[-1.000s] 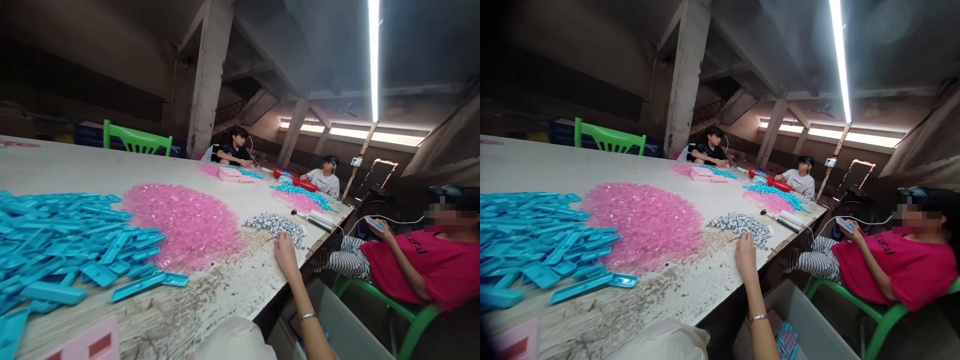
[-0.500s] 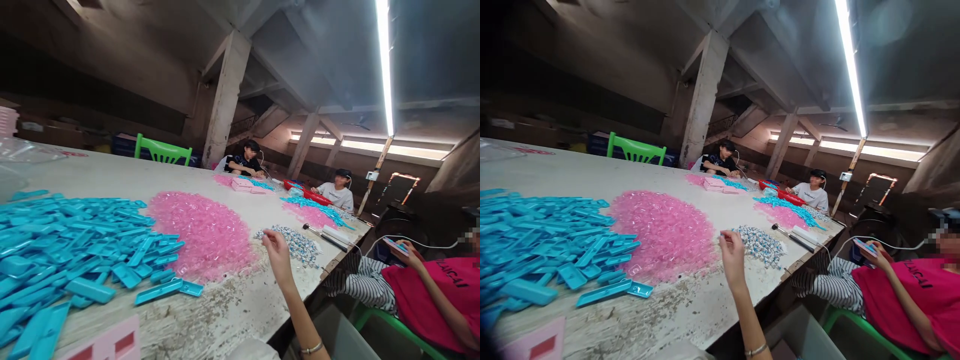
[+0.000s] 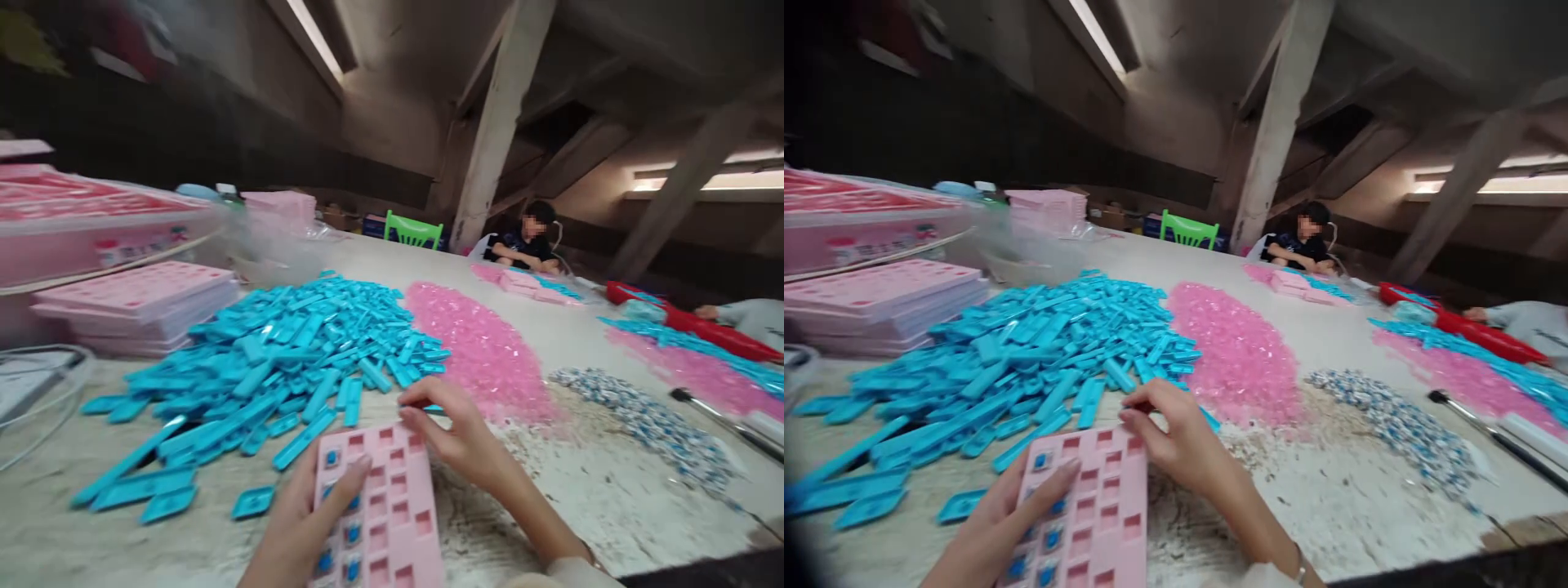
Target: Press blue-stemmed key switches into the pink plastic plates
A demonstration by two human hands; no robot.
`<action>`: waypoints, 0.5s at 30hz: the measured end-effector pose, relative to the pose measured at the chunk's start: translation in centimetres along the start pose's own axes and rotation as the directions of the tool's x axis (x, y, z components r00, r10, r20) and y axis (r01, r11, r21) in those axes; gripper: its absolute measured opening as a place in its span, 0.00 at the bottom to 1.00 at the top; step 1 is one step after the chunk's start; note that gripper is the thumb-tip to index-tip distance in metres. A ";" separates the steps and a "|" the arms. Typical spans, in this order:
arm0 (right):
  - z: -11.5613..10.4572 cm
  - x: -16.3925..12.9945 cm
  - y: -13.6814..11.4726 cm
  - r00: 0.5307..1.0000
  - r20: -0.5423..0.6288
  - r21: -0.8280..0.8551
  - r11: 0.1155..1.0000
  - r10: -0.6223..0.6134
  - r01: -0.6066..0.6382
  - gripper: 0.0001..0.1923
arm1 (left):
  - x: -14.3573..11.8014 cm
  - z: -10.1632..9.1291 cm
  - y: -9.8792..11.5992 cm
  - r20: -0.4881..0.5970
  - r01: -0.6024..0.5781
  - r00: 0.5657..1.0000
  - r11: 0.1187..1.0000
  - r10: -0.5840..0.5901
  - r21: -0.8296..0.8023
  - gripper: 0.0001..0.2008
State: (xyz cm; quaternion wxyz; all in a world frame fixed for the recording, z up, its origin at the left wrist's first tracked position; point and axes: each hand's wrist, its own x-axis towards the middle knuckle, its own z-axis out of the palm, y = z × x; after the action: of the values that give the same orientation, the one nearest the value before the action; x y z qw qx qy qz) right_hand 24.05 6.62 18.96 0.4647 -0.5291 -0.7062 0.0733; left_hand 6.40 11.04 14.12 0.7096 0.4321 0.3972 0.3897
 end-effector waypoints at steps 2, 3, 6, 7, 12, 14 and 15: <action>-0.1 -0.3 0.0 0.998 -0.041 -0.018 0.998 -0.054 0.054 0.04 | -0.4 0.5 0.8 0.018 0.019 1.000 0.999 -0.018 -0.041 0.31; -0.2 -0.4 -0.2 0.994 -0.073 -0.029 0.996 -0.082 0.080 0.04 | -0.6 0.8 1.1 0.017 0.037 0.999 0.997 -0.036 -0.067 0.31; -0.3 -0.6 -0.8 0.987 -0.142 0.022 0.997 -0.071 0.075 0.05 | -1.0 1.3 1.6 0.023 0.116 0.993 0.986 -0.114 -0.117 0.32; -0.2 -0.7 -1.0 0.990 -0.134 0.056 0.997 -0.042 0.050 0.05 | -1.0 1.2 1.6 0.032 0.135 0.991 0.985 -0.133 -0.111 0.34; 0.1 -1.3 -1.5 0.998 0.017 0.076 0.995 0.058 -0.059 0.09 | -1.1 0.7 1.1 0.157 0.110 0.982 0.993 -0.101 -0.049 0.38; -0.1 -1.4 -1.7 0.997 0.058 0.057 0.997 0.051 -0.054 0.10 | -1.1 0.6 0.9 0.238 0.092 0.968 0.995 -0.078 -0.048 0.34; -0.2 -1.4 -1.8 0.996 0.081 0.059 0.997 0.046 -0.050 0.10 | -1.1 0.6 0.8 0.271 0.084 0.960 0.995 -0.067 -0.052 0.31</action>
State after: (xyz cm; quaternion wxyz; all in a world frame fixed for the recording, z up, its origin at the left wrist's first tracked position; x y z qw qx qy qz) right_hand 22.92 4.59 19.31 0.4504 -0.5281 -0.7086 0.1270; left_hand 6.30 10.10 15.29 0.7845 0.4431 0.3011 0.3123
